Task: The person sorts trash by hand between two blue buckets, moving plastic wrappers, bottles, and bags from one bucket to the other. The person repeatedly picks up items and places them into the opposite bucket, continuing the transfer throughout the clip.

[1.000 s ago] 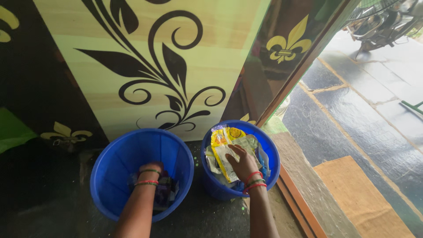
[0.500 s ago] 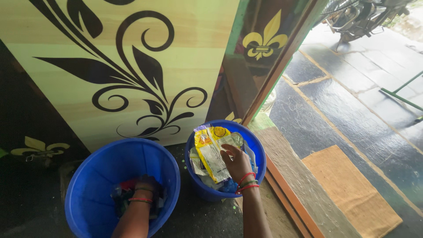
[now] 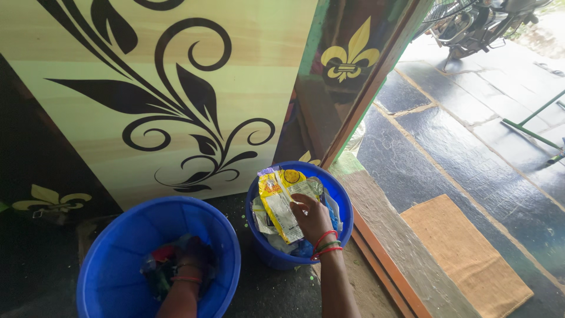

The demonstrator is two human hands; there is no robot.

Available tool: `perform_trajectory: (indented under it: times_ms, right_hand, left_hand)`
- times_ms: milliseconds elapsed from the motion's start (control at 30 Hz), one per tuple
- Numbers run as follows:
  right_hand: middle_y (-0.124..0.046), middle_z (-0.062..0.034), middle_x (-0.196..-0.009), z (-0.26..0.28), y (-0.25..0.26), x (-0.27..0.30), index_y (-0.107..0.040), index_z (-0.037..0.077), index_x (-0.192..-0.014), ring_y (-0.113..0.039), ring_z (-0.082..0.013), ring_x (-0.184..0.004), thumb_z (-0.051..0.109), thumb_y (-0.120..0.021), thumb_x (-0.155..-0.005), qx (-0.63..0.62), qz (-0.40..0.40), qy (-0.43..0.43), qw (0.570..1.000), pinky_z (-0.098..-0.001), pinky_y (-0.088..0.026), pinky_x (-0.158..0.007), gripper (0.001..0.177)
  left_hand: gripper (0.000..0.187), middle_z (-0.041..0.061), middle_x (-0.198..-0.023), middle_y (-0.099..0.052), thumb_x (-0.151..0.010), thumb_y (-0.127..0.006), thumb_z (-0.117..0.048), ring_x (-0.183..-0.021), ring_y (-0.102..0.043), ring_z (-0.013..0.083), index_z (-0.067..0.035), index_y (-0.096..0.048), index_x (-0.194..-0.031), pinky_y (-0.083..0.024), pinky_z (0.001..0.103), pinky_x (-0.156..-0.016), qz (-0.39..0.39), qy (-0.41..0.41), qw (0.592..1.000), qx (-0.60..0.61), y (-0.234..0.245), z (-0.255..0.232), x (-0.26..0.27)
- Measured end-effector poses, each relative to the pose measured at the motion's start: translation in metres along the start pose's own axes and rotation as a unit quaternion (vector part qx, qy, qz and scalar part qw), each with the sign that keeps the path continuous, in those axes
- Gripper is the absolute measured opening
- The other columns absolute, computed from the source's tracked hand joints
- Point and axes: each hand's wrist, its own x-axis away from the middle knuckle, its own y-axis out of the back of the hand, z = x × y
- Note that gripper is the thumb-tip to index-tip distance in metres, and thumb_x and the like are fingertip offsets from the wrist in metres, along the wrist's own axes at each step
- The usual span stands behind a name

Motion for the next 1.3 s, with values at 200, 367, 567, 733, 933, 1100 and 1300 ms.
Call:
perform_trajectory:
  times_ms: [200,367,567,733,933,1100,1300]
  right_hand:
    - [-0.078,-0.012,-0.115,-0.002,0.0,0.0,-0.071,0.009,-0.126,-0.078,-0.0235,-0.105,0.024,-0.068,-0.093,-0.002,0.017,-0.029,0.999,-0.0358,-0.061,-0.088,0.037]
    - [-0.077,-0.0111,-0.118,-0.007,0.0,0.0,-0.072,0.007,-0.123,-0.077,-0.0231,-0.106,0.022,-0.07,-0.091,-0.025,0.004,-0.003,1.0,-0.0352,-0.061,-0.088,0.036]
    - [-0.077,-0.0114,-0.117,-0.01,0.004,-0.001,-0.071,0.006,-0.123,-0.077,-0.0229,-0.106,0.023,-0.069,-0.092,-0.036,-0.007,0.014,0.999,-0.0353,-0.061,-0.088,0.036]
    - [-0.079,-0.0104,-0.113,0.001,0.017,0.001,-0.075,0.009,-0.12,-0.079,-0.0217,-0.101,0.025,-0.069,-0.093,-0.032,-0.037,0.01,0.999,-0.0347,-0.061,-0.087,0.032]
    - [-0.079,-0.0109,-0.109,0.003,0.035,0.003,-0.076,0.013,-0.119,-0.078,-0.0226,-0.101,0.023,-0.068,-0.094,-0.024,-0.116,-0.027,0.993,-0.0347,-0.061,-0.086,0.028]
    - [-0.076,-0.0123,-0.118,-0.011,0.029,0.002,-0.076,0.011,-0.116,-0.075,-0.0279,-0.107,0.017,-0.067,-0.092,0.025,-0.175,0.084,0.981,-0.0374,-0.058,-0.092,0.027]
    - [-0.026,-0.0097,-0.166,0.009,-0.029,0.012,-0.049,0.028,-0.148,-0.024,-0.0429,-0.148,0.034,-0.058,-0.098,0.202,0.081,0.064,0.974,-0.06,-0.027,-0.117,0.051]
  left_hand:
    - [0.042,0.01,-0.128,-0.072,-0.084,-0.072,-0.029,-0.121,-0.069,0.0275,-0.024,-0.072,-0.126,-0.056,0.042,-0.102,0.074,0.024,0.987,0.138,0.055,0.048,-0.002]
    - [0.073,0.015,-0.124,-0.072,-0.069,-0.093,-0.009,-0.118,-0.07,0.0301,-0.021,-0.064,-0.135,-0.057,0.04,-0.101,0.036,0.029,0.96,0.277,0.12,0.086,0.023]
    - [0.072,0.014,-0.126,-0.07,-0.072,-0.089,-0.014,-0.11,-0.071,0.0255,-0.011,-0.06,-0.137,-0.059,0.039,-0.093,-0.127,0.014,0.852,0.508,0.223,0.111,0.09]
    - [0.068,0.014,-0.127,-0.067,-0.073,-0.085,-0.019,-0.111,-0.069,0.0212,-0.01,-0.059,-0.136,-0.06,0.038,-0.091,-0.187,-0.108,0.701,0.679,0.282,0.062,0.131]
    - [0.048,0.014,-0.12,-0.073,-0.08,-0.081,-0.011,-0.111,-0.071,0.0213,-0.002,-0.064,-0.124,-0.056,0.034,-0.097,-0.306,-0.163,0.705,0.619,0.26,-0.077,0.08]
    - [0.048,0.023,-0.128,-0.067,-0.087,-0.072,-0.009,-0.117,-0.067,0.0338,0.002,-0.06,-0.132,-0.054,0.039,-0.098,-0.334,-0.181,0.758,0.529,0.215,-0.115,0.047]
    - [0.038,0.019,-0.131,-0.068,-0.095,-0.061,-0.014,-0.115,-0.069,0.0334,-0.006,-0.064,-0.132,-0.054,0.039,-0.099,-0.284,-0.137,0.829,0.462,0.235,-0.074,0.065]
